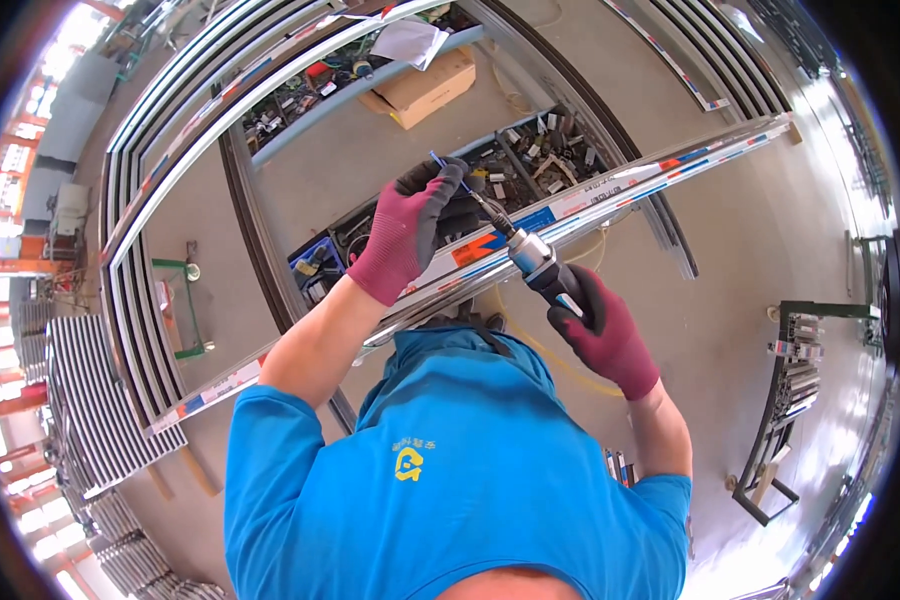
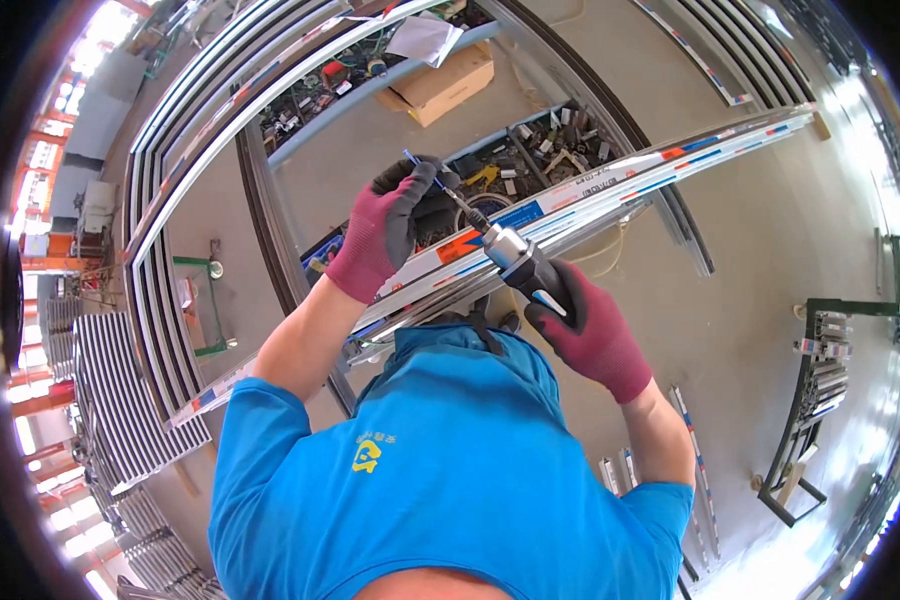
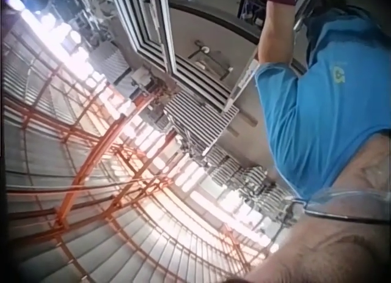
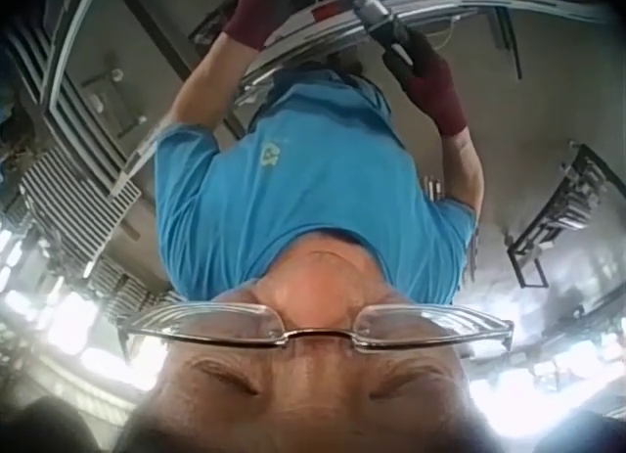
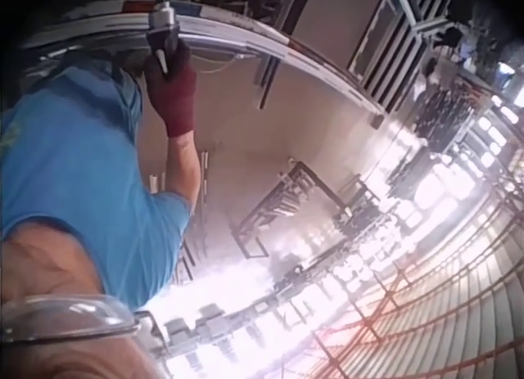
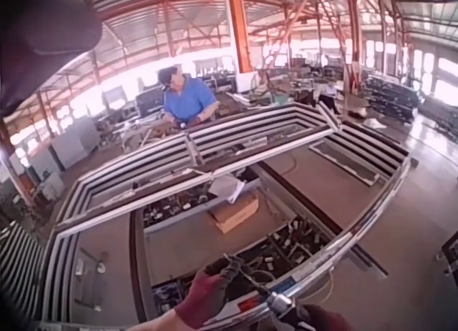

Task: Assembling metal frame components using a pneumatic screwdriver and a hammer on a workshop table.

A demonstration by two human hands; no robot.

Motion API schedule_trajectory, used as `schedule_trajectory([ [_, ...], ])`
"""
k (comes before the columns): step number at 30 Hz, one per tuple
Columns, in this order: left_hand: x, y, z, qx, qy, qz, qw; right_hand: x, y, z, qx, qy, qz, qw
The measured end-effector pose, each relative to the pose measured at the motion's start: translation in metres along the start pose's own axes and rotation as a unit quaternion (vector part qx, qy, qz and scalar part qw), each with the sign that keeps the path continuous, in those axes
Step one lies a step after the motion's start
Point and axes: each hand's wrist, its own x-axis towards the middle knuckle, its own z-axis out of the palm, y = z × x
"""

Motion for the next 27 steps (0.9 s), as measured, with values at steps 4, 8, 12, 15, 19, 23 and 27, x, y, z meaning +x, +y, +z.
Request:
schedule_trajectory([
  [4,0.004,0.003,0.006,0.024,0.056,0.030,0.998,0.006,-0.017,0.006,-0.175,0.055,-0.006,0.983],
  [8,0.011,0.024,0.015,-0.011,0.040,0.038,0.998,0.025,-0.011,0.000,-0.158,0.047,-0.054,0.985],
  [12,0.040,0.049,0.008,-0.051,0.004,0.085,0.995,0.058,-0.046,-0.004,0.125,-0.068,0.083,0.986],
  [15,0.066,0.082,0.004,-0.078,-0.035,0.109,0.990,0.098,-0.067,-0.007,0.179,-0.109,0.096,0.973],
  [19,0.097,0.115,-0.003,-0.109,-0.060,0.100,0.987,0.150,-0.088,-0.013,0.140,-0.082,0.042,0.986],
  [23,0.150,0.133,-0.066,0.061,0.009,0.180,0.982,0.215,-0.129,-0.012,0.174,-0.033,0.069,0.982],
  [27,0.251,0.195,-0.173,0.429,0.171,0.371,0.806,0.287,-0.159,-0.002,0.200,0.025,0.076,0.977],
])
